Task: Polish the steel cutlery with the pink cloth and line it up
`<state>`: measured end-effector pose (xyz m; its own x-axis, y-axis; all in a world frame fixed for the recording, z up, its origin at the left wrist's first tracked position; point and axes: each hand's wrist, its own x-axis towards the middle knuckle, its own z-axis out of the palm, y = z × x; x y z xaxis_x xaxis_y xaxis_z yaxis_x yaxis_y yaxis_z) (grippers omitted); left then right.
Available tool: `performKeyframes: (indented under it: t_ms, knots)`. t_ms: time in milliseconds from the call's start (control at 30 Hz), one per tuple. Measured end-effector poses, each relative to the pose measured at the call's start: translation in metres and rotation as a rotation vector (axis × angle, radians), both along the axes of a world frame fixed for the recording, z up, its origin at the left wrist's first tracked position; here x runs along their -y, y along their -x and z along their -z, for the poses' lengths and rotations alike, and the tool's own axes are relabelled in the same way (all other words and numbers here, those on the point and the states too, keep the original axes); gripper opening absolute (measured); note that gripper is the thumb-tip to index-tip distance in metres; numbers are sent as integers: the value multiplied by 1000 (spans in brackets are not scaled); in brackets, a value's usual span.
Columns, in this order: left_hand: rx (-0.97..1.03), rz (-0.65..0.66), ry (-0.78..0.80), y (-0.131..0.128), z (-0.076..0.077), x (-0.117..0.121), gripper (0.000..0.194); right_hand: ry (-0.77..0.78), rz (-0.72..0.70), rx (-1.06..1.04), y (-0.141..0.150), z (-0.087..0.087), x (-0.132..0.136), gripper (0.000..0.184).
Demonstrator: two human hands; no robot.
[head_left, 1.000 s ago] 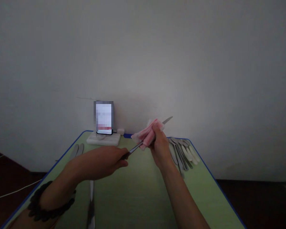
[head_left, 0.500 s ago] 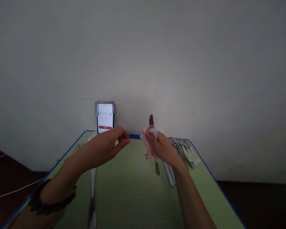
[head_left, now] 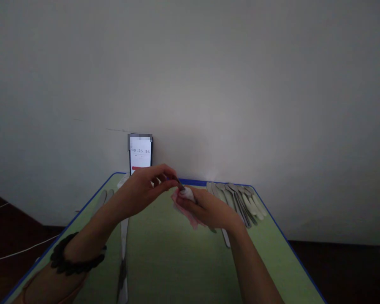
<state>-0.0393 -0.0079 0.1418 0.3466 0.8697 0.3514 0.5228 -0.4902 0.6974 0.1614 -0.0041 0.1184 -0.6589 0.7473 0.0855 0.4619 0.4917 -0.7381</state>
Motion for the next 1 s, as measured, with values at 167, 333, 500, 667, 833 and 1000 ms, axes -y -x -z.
performKeyframes:
  t_ms: [167, 333, 500, 667, 833, 1000]
  knots:
    - [58, 15, 31, -3, -1, 1, 19, 23, -19, -45, 0, -1, 1, 28]
    - [133, -1, 60, -3, 6, -3, 18, 88, -44, -73, -8, -5, 1, 26]
    - [258, -160, 64, 6, 4, -6, 22, 124, -37, -34, -40, -6, -4, 25]
    - [285, -212, 60, 10, 0, -7, 24, 182, 56, -27, -68, -9, -5, 29]
    - [51, -92, 150, 8, 5, -8, 30, 234, 48, 78, -69, -12, -2, 27]
    - [-254, 89, 172, -4, 12, -4, 31, 215, -39, 143, -50, -11, -2, 26]
